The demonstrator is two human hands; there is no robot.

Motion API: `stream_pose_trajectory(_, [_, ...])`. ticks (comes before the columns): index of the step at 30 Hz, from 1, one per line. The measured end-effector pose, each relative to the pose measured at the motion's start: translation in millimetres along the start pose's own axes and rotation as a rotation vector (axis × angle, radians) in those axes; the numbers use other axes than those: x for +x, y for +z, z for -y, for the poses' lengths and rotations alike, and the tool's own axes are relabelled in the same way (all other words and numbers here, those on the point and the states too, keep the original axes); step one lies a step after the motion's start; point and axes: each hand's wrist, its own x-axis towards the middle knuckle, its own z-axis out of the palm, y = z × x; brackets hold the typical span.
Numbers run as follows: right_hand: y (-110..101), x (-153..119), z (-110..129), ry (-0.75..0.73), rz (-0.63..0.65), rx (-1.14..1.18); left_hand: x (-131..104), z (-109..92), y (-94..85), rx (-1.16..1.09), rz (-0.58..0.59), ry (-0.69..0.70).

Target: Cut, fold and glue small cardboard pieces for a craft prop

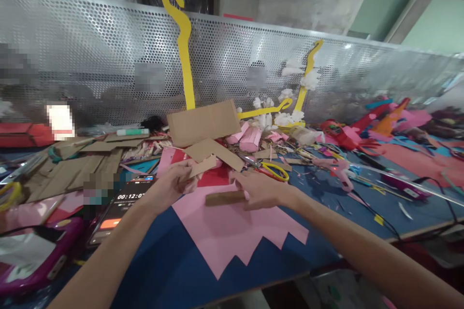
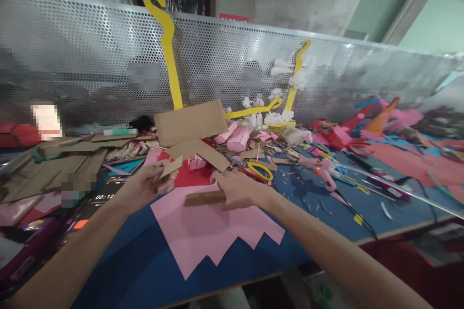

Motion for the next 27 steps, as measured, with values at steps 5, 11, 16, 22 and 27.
stream_pose_trajectory(5, [-0.6, -10.3, -9.2, 0.007, -0.069, -0.048, 0.3, 2.1, -0.8, -0.019, 0.000, -0.008])
stream_pose_trajectory(11, [-18.0, -36.6, -17.5, 0.076, -0.239, -0.012, 0.9, 2.5, 1.3, -0.013, -0.003, -0.038])
stream_pose_trajectory(16, [-8.1, -44.2, 0.7, -0.056, -0.253, -0.062, 1.9, 6.0, -0.2, 0.005, 0.014, -0.025])
stream_pose_trajectory(22, [21.3, -17.6, 31.0, -0.181, -0.221, -0.315, 1.1, 6.3, 0.0, 0.023, 0.012, -0.034])
stream_pose_trajectory(27, [22.0, 4.3, 44.6, -0.229, -0.193, -0.396, 1.2, 5.6, 0.1, 0.014, -0.006, -0.031])
